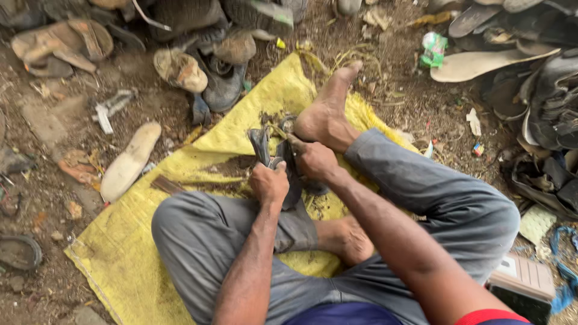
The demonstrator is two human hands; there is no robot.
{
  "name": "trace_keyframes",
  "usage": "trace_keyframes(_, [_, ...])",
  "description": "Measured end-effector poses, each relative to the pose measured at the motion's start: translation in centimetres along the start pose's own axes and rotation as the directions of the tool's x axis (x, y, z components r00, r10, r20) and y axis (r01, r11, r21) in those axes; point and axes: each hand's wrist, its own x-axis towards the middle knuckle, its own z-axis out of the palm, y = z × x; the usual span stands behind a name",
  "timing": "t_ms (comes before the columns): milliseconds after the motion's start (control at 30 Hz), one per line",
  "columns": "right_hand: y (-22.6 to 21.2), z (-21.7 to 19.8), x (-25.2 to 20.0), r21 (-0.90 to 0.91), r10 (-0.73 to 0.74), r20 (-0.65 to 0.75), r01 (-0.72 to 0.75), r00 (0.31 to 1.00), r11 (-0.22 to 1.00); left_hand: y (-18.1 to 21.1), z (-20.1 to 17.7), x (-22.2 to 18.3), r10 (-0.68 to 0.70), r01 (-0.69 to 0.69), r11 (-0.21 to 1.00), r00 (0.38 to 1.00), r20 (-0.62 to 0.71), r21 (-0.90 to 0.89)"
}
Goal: The person uses a knife to scrape old material and adhesive from various discarded shoes and soles while sitting on the ground.
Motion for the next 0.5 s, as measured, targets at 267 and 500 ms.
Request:
trace_keyframes(267, [-0.9,-3.8,-6.1,-0.081,0.087,0.123,-0.077,0.989,0.994,0.5,0.0,-2.1,-0.005,0.006,0.997,1.0,0.006,-0.076])
trace_keyframes(500, [-2.4,-3.1,-3.7,-0.174,-0.001,0.132,0.025,0.991,0.985,-0.5,-0.9,-1.8,-0.024,0.022,0.997,0.999,-0.025,-0.071])
